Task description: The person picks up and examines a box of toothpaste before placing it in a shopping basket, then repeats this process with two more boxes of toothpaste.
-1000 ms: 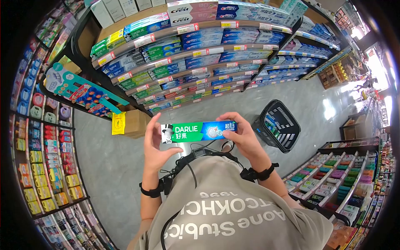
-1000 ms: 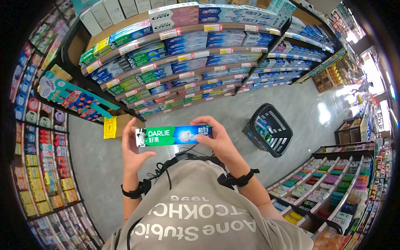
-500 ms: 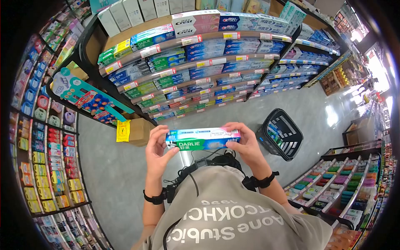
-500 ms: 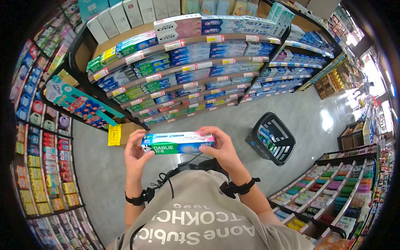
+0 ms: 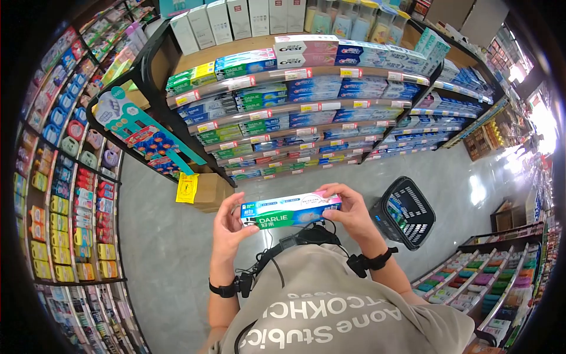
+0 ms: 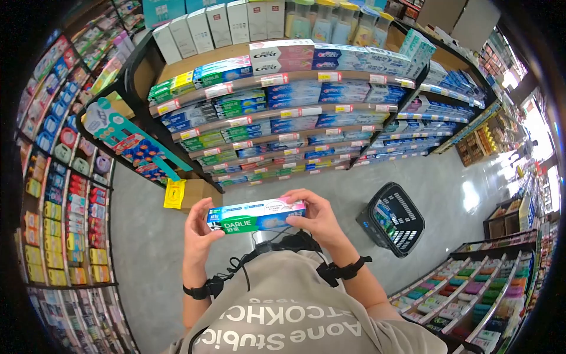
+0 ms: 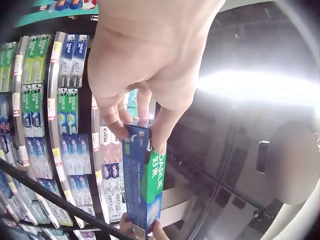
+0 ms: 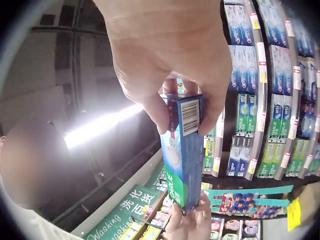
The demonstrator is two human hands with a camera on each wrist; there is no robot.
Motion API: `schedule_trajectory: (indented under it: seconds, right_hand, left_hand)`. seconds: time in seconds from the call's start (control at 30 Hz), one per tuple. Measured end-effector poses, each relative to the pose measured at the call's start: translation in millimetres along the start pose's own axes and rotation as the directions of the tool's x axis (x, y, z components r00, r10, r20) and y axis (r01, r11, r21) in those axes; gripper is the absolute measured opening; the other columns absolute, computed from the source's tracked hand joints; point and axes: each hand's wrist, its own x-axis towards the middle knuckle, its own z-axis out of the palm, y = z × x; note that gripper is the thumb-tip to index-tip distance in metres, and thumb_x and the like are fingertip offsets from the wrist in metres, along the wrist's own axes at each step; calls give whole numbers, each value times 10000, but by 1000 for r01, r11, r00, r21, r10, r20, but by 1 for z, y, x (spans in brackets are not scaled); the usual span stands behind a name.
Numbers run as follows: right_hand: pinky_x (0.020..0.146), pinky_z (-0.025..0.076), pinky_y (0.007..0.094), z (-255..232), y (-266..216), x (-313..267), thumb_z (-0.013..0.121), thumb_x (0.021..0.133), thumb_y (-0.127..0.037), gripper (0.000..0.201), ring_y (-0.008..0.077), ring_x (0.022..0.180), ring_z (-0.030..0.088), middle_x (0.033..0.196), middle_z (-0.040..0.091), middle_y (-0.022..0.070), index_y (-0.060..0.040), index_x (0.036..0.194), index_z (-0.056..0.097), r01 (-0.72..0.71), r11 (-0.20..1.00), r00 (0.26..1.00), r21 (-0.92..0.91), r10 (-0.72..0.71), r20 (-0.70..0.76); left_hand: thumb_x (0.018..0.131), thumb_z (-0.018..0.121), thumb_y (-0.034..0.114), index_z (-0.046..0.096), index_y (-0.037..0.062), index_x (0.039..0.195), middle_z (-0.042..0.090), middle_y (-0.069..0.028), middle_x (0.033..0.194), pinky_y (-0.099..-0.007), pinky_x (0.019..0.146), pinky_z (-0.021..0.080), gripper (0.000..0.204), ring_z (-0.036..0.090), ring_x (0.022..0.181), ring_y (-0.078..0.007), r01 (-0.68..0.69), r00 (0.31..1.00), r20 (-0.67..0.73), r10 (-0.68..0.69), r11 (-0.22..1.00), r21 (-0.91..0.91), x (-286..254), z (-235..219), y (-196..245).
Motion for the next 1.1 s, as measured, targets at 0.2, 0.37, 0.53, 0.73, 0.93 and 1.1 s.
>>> schedule_trajectory:
  seconds: [0.2, 0.37, 0.53, 0.73, 0.93, 1.1]
  right_hand:
    - [1058, 479, 351, 3, 9, 24, 782, 796, 110, 488, 203, 1224, 589, 1292, 618, 115, -34, 1227, 602, 29, 999, 997, -46, -26, 66]
    - [1061, 492, 353, 8, 12, 33, 781, 798, 124, 596, 197, 1227, 601, 1309, 630, 123, -20, 1321, 533, -23, 999, 999, 32, 22, 36]
    - [1067, 495, 364, -3, 25, 52, 781, 789, 139, 596, 208, 1217, 613, 1312, 632, 137, -2, 1321, 555, -41, 999, 995, -22, 42, 89]
    - [1063, 495, 370, -21, 33, 81, 785, 781, 143, 577, 210, 1213, 614, 1295, 637, 136, -1, 1300, 576, -79, 997, 992, -3, 79, 98]
    - [1044, 482, 353, -35, 34, 120, 781, 789, 132, 549, 190, 1206, 594, 1281, 622, 108, -5, 1287, 596, -15, 999, 995, -32, 19, 100]
    - [1053, 466, 341, -50, 30, 170, 790, 791, 114, 544, 190, 1215, 586, 1283, 617, 98, 1, 1290, 606, 64, 996, 995, -67, -59, 75]
  left_hand:
    - [695, 866, -31, 557, -1, 1384, 624, -97, 1285, -326, 1034, 488, 756, 604, 1190, -183, -5, 999, -49, 10, 996, 93, -3, -15, -7]
    - [732, 836, -84, 586, -14, 1350, 648, -86, 1232, -320, 994, 512, 671, 625, 1143, -168, -4, 992, -126, 21, 990, 140, -6, -19, -11]
    - [750, 831, -89, 599, -8, 1343, 651, -69, 1213, -317, 984, 506, 642, 631, 1112, -156, -58, 989, -115, 90, 965, 257, 2, -28, -10]
    - [709, 846, -57, 596, 47, 1378, 663, -70, 1138, -337, 967, 501, 723, 649, 1084, -186, 82, 997, -32, -76, 863, 499, 41, -16, 17]
    - [720, 858, 92, 593, 87, 1392, 664, -151, 1197, -397, 979, 497, 722, 636, 1093, -346, -176, 930, 297, -215, 449, 876, 123, -8, 47]
    - [757, 844, 155, 537, 100, 1415, 654, -164, 1230, -465, 920, 515, 728, 625, 1110, -402, -440, 868, 485, -111, 282, 852, 185, 19, 42]
